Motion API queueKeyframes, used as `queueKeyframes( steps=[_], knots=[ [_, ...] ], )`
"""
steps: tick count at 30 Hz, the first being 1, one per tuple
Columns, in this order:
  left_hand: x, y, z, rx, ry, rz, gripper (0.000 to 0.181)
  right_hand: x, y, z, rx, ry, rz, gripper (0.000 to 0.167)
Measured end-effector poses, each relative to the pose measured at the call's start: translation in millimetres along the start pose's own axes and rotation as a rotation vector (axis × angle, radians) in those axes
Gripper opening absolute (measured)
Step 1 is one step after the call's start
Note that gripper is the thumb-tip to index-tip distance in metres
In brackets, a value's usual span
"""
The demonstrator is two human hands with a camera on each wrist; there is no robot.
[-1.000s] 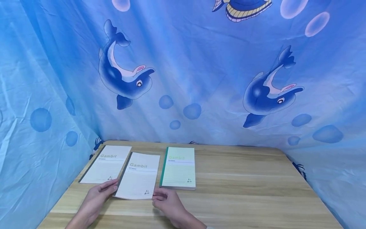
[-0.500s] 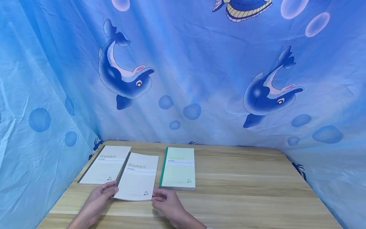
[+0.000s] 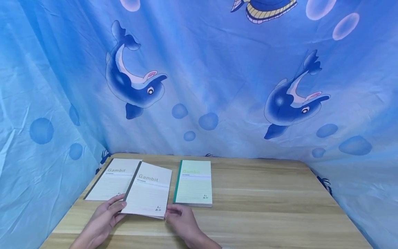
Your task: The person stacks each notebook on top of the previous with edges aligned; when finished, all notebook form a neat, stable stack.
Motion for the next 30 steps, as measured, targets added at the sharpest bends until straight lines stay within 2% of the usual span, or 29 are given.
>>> queueKeyframes(
  steps=[6, 10, 15, 18, 23, 27, 30],
  knots=[
    [-2.7, 5.5, -3.6, 0.037, 0.067, 0.009, 0.064, 7, -1.8, 2, 0.015, -0.056, 0.002, 0.035],
    [-3.3, 7.5, -4.3, 0.091, 0.113, 0.014, 0.05, 9, 0.0, 5, 0.018, -0.141, 0.011, 0.034],
    [2.7, 10.4, -3.8, 0.137, 0.144, 0.021, 0.034, 5, 4.2, 12, -0.031, -0.228, -0.018, 0.038],
    [12.5, 11.8, -4.8, 0.129, 0.124, 0.003, 0.04, -2, 6.1, 18, -0.064, -0.234, -0.04, 0.038],
    [33.9, 11.7, -9.9, 0.08, 0.09, -0.009, 0.06, -18, 8.5, 23, -0.097, -0.217, -0.076, 0.037],
    [52.7, 7.3, -14.8, 0.069, 0.107, -0.001, 0.063, -34, 9.8, 24, -0.121, -0.202, -0.103, 0.039],
    [66.4, 2.8, -16.9, 0.089, 0.114, 0.018, 0.061, -47, 11.6, 24, -0.124, -0.19, -0.121, 0.041]
  ],
)
Point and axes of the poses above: each hand's wrist, its own y-axis away from the middle knuckle, its own x-axis out of the palm, z = x × y, the point moved 2 cm from there along -y, towards the middle knuckle, and after that the axes turned 8 degrees about x, right-handed, at the moved point
